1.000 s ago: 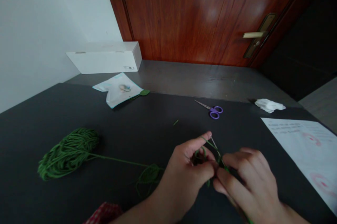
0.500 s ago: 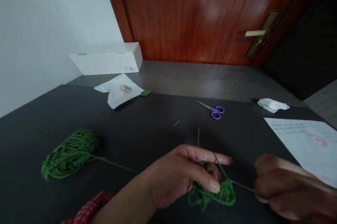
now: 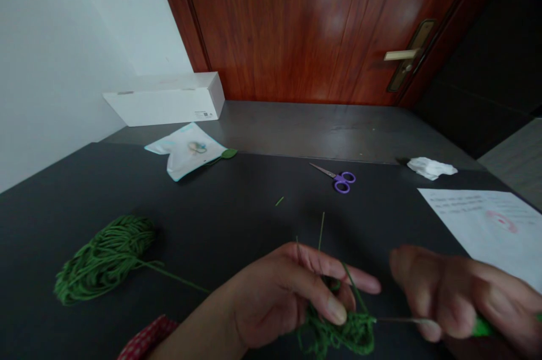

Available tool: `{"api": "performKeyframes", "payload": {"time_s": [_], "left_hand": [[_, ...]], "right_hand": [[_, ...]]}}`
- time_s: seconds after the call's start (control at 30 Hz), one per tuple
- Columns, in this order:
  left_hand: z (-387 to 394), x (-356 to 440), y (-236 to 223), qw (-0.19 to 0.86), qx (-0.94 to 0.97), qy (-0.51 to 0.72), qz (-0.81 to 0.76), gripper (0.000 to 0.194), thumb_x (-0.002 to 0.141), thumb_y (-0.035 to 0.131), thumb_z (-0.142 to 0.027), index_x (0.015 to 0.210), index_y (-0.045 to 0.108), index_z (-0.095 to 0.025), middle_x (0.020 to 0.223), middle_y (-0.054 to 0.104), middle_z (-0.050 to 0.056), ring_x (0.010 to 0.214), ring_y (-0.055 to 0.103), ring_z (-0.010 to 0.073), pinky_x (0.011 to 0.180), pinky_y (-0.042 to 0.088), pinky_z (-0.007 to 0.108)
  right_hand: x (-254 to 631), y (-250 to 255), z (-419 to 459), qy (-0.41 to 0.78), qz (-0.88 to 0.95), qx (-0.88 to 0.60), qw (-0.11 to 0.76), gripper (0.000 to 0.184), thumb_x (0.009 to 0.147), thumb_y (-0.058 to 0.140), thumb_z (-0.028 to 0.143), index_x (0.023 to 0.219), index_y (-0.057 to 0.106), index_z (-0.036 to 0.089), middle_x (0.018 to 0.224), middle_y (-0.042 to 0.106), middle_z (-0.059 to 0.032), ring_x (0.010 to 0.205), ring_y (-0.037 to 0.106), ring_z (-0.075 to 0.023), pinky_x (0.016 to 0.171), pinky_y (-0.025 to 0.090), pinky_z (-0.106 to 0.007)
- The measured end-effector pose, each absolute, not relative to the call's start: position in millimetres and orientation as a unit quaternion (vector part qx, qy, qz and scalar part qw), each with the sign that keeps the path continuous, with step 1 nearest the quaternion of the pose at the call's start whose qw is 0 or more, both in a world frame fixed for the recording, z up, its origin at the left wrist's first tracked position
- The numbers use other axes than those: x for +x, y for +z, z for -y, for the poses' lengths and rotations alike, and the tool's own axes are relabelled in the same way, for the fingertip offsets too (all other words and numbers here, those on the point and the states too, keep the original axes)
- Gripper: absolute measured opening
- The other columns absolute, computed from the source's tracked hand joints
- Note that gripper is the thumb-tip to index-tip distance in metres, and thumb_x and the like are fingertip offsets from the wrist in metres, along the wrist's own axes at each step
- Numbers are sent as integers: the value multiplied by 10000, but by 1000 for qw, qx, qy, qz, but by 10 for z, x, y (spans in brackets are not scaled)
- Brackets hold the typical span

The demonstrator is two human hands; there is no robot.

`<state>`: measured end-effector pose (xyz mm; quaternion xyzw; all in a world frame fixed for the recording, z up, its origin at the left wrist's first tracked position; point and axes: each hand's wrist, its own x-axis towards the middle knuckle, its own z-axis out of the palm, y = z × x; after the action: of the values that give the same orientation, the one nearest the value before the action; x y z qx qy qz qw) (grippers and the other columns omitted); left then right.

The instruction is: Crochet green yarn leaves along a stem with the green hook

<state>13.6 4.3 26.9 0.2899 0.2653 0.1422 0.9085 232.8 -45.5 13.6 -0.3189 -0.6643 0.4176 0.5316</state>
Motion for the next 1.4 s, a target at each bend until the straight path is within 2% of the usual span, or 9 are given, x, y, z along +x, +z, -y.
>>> {"api": "performKeyframes", "payload": {"time_s": [0.17, 0.3, 0.5, 0.6, 0.67, 0.83, 1.0, 1.17, 1.4], "left_hand": [[-26, 176, 273, 843, 319, 266, -342, 418, 593, 731, -99, 1009, 743, -145, 679, 608, -15, 654, 526, 100, 688, 372, 251], [9, 239, 255, 763, 389, 331, -396, 551, 654, 771, -172, 1193, 655, -196, 680, 560, -52, 648, 469, 94, 679, 350, 259], [125, 312, 215, 665, 493, 343, -443, 564, 766, 662, -168, 1317, 553, -216, 701, 534, -53, 647, 433, 104, 674, 354, 264], [151, 342, 191, 688, 471, 355, -424, 584, 752, 644, -130, 1321, 549, -221, 697, 543, -55, 642, 437, 99, 658, 340, 258], [147, 359, 177, 733, 417, 365, -394, 595, 715, 669, -109, 1294, 574, -206, 676, 536, -60, 633, 431, 92, 662, 330, 257], [132, 368, 181, 797, 323, 358, -365, 617, 654, 760, -117, 1250, 614, -176, 689, 561, -42, 661, 454, 91, 712, 328, 266], [121, 340, 217, 795, 329, 353, -368, 672, 644, 808, -175, 1279, 588, -161, 697, 555, -42, 659, 449, 82, 714, 331, 256], [105, 325, 233, 774, 372, 334, -390, 684, 658, 783, -167, 1304, 557, -159, 709, 545, -51, 665, 451, 84, 690, 342, 250], [104, 316, 210, 719, 438, 342, -417, 669, 707, 696, -158, 1347, 500, -145, 747, 549, -41, 643, 444, 85, 621, 340, 248]], "right_hand": [[2033, 46, 351, 522, 528, -308, 595, 289, 907, 500, 416, 717, 608, 227, 568, 562, -15, 556, 524, -176, 526, 509, -304], [1980, -32, 380, 452, 560, -355, 596, 308, 929, 478, 424, 742, 602, 213, 678, 557, -25, 648, 551, -175, 570, 506, -278], [1975, -30, 488, 198, 732, -440, 481, 324, 990, 370, 332, 720, 510, 219, 703, 541, -18, 634, 537, -154, 536, 439, -255], [1952, -21, 453, -37, 819, -381, 427, 268, 960, 459, 268, 728, 571, 195, 706, 553, -29, 617, 512, -147, 547, 435, -267], [1949, -51, 411, -109, 827, -345, 430, 263, 946, 493, 268, 716, 591, 186, 708, 547, -32, 631, 492, -149, 583, 438, -289], [2013, -167, 373, -72, 827, -327, 452, 313, 986, 389, 286, 745, 558, 180, 758, 512, -43, 674, 493, -161, 649, 453, -351], [2066, -108, 420, 62, 824, -329, 457, 299, 1000, 348, 278, 788, 536, 184, 740, 507, -38, 689, 521, -163, 572, 451, -294], [2065, -101, 474, 181, 758, -405, 478, 277, 997, 368, 343, 812, 535, 222, 796, 526, -19, 705, 536, -150, 582, 447, -247], [2118, -132, 473, 198, 785, -391, 437, 219, 988, 398, 353, 879, 548, 237, 824, 562, -30, 752, 578, -164, 627, 460, -249]]}}
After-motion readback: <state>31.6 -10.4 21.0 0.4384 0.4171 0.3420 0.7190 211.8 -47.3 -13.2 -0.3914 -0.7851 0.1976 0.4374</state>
